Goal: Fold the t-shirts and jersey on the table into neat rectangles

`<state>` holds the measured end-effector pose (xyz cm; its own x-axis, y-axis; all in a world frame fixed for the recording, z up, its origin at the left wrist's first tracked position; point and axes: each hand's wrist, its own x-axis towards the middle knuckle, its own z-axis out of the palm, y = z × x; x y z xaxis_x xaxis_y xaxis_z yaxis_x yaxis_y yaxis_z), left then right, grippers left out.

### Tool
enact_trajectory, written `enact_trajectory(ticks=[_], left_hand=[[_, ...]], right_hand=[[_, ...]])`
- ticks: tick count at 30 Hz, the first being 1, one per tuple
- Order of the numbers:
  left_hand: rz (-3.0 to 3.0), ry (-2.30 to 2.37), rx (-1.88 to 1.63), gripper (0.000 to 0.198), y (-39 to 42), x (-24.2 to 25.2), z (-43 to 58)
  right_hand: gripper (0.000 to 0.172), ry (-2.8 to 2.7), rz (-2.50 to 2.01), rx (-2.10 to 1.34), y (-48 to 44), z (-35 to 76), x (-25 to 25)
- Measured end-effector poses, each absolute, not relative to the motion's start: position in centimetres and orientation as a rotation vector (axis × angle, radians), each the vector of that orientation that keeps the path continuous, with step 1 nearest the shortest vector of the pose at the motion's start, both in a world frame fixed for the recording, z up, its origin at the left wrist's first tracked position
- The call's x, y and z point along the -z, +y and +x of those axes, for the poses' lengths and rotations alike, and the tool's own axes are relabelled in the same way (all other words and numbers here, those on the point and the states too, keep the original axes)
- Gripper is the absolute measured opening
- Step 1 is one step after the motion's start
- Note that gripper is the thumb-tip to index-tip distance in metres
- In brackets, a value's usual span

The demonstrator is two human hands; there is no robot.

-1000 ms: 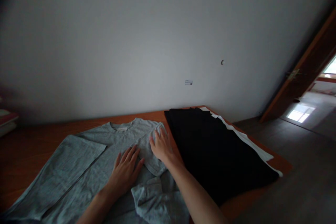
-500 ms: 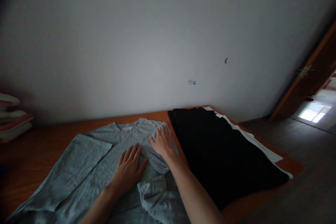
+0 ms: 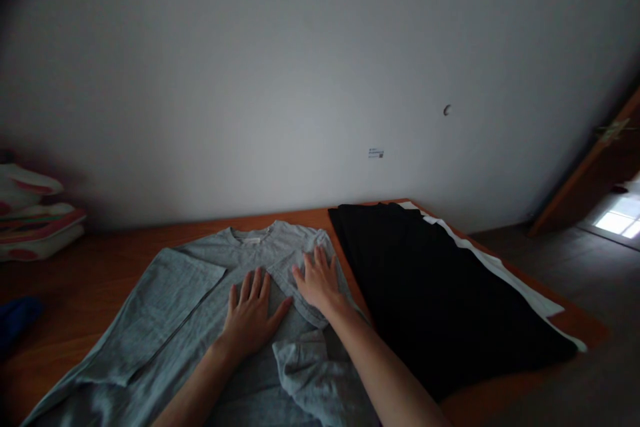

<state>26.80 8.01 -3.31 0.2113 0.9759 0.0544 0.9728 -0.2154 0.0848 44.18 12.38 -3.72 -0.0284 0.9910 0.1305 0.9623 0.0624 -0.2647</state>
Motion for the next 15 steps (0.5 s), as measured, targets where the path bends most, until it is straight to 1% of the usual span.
enact_trajectory(ticks=[2,5,9,12,15], left_hand=[[2.436,1.942,-0.177,0.086,8.0,3.0,26.7],[2.442,1.971,-0.282,0.075,8.1,2.0,26.0],[2.377,2.199,-0.412,0.063,9.4,0.9,22.7],[2.208,2.378,-0.308,0.063,10.7,1.6,18.4],[2.208,2.360,-0.114,0.061,11.3,3.1,13.5]], right_hand=[[0.068,-2.077,-1.982,-0.191,11.7,44.1,3.9],[0.072,-2.095,-2.004,-0.230,11.3,44.1,3.9],[0.073,-2.089,-2.016,-0.248,11.3,44.1,3.7],[0.072,-2.089,-2.018,-0.254,11.2,44.1,3.5],[0.072,-2.095,-2.020,-0.270,11.1,44.1,3.4]])
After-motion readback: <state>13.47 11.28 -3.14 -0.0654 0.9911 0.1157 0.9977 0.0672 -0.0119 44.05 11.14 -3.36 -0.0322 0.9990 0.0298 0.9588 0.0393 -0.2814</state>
